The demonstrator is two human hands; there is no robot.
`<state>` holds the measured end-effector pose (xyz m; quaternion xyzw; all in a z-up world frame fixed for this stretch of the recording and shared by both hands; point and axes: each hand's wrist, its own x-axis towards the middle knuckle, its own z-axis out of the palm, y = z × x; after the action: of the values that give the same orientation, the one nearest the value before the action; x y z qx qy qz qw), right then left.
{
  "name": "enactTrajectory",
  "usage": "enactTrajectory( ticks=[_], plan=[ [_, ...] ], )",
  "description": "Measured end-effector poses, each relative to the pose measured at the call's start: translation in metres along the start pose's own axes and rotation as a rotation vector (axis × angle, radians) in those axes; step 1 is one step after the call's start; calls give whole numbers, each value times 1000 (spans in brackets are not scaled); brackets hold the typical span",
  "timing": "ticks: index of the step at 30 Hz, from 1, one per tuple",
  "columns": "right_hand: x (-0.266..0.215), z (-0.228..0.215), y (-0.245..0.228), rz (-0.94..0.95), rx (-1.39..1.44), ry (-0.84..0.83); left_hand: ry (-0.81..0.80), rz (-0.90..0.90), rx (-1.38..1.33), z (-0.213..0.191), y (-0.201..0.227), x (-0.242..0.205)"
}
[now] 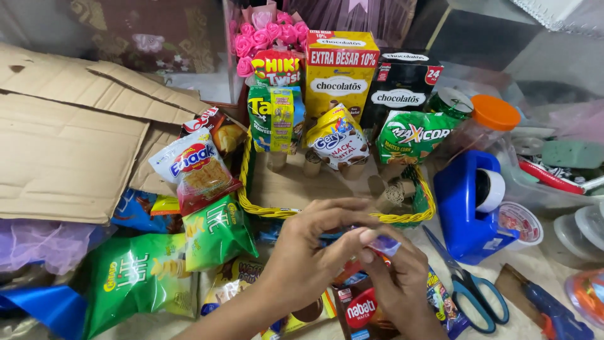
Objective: Arranging various snack items like chocolate wafers and chips into a yellow gift basket.
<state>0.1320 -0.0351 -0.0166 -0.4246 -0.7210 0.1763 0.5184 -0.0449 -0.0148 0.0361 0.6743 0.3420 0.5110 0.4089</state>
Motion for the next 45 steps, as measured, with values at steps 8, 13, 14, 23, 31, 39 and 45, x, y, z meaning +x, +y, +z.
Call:
enactTrajectory(
  ticks=[8,13,14,23,31,39,45],
  plan=[
    [-3,-12,-22,-95,-61,242,132,-581,-102,-5,-30,-57],
    [-11,-5,-36,-327,-196,-63,-68,-974,-729,4,-68,-68],
    [-13,1,-34,-325,-192,-72,-60,-979,-733,2,-70,-68],
    [-40,5,24,-551,-391,-444,282,-796,-1051,-9,-83,-53],
    [-15,-7,15,601,-192,-292,566,-762,-894,-13,-79,-50],
    [11,2,20,419,-179,-710,561,-616,-824,-2,-90,-58],
    [27,-21,26,357,-227,-712,829,-771,-785,-18,-68,-48]
  ],
)
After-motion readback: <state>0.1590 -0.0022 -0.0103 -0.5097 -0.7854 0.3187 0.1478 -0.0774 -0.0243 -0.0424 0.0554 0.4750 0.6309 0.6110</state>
